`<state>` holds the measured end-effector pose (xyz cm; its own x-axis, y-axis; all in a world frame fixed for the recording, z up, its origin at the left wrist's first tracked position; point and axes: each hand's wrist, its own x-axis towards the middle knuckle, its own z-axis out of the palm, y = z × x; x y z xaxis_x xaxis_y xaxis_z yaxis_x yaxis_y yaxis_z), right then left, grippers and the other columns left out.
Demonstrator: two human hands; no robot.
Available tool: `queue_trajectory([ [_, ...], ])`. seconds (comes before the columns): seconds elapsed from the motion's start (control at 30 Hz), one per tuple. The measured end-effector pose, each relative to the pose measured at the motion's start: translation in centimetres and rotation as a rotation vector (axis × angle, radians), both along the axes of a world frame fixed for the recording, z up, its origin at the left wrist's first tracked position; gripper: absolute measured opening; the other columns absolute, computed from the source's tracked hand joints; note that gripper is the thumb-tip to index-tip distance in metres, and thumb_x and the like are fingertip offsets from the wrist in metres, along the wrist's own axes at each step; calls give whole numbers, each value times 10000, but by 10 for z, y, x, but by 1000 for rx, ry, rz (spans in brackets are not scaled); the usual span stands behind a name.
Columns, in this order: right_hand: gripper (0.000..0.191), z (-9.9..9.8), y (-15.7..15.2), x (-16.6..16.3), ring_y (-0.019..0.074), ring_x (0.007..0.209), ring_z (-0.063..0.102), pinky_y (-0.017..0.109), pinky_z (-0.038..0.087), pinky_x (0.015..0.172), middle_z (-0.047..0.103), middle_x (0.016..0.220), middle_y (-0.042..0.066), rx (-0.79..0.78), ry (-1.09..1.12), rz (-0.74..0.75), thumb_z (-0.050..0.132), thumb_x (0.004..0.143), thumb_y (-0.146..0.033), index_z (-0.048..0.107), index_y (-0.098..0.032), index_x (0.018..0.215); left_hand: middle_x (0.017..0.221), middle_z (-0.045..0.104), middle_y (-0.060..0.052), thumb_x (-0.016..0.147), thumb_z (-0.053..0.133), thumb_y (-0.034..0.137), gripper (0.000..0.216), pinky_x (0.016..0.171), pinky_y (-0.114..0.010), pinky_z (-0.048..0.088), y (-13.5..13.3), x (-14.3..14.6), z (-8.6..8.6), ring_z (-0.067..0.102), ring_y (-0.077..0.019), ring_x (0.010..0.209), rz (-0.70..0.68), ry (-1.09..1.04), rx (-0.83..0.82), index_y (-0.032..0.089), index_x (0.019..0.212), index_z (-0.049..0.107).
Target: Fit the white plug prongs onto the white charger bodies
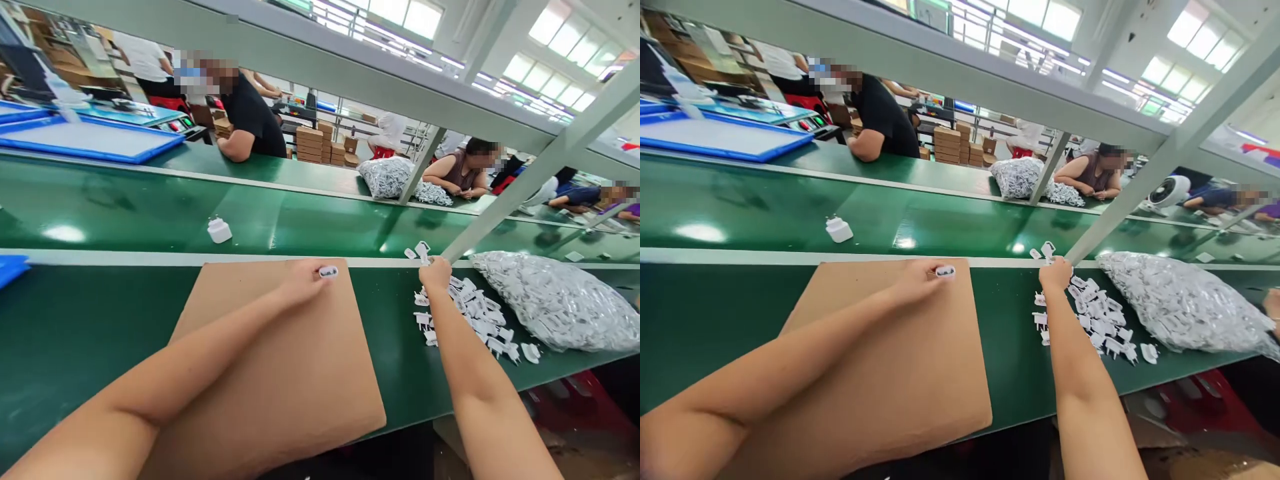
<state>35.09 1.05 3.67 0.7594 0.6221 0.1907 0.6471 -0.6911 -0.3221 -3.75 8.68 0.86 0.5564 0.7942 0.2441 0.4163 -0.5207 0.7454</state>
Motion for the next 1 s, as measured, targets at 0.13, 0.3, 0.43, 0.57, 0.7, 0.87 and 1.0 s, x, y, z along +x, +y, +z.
queue_trajectory([
  [0.13,545,0,26,0,325,1322,485,413,376,1131,572,1423,188,-33,36,167,517,869,-111,628,-139,1401,1050,746,-73,885,697,424,236,912,-422,498,-50,10,-10,647,-282,1015,-165,-78,-30,244,1037,711],
  [0.3,502,-10,61,-15,361,1314,508,528,343,1163,618,1376,215,-29,125,259,566,895,-149,630,-127,1392,1079,720,-81,855,753,407,273,917,-441,504,-52,13,-23,627,-284,1033,-157,-99,5,235,1049,668],
  [0.43,492,-14,75,-34,365,1265,565,543,410,1124,593,1375,251,59,195,322,634,864,-191,626,-99,1346,1030,717,-69,913,711,424,209,899,-437,502,-46,10,-25,618,-275,1002,-178,-92,-3,235,996,680],
  [0.57,605,-10,69,-70,258,1099,676,403,549,988,612,1368,169,147,337,512,793,783,-364,626,-169,1330,1061,727,-60,873,772,408,271,915,-435,502,-48,10,-24,623,-271,1011,-185,-133,-24,236,1064,685],
  [0.7,686,0,28,-117,232,898,718,389,591,825,749,1065,78,301,887,760,963,552,-437,713,-216,1152,1116,739,-58,811,853,426,415,964,-449,493,-48,9,-24,629,-275,1047,-183,-159,-40,233,1138,686],
  [0.87,522,5,-26,-160,144,679,662,305,535,636,746,916,10,420,1238,689,965,584,-451,751,-246,1013,1057,741,-60,822,841,416,348,937,-436,495,-45,9,-25,631,-274,1015,-191,-148,-20,224,1085,717],
  [1.0,408,-6,-38,-168,137,671,633,312,535,650,757,863,15,517,1243,629,977,562,-429,769,-221,844,1029,753,-47,864,785,386,265,929,-422,492,-44,9,-25,633,-261,1001,-213,-152,-4,226,1068,728],
])
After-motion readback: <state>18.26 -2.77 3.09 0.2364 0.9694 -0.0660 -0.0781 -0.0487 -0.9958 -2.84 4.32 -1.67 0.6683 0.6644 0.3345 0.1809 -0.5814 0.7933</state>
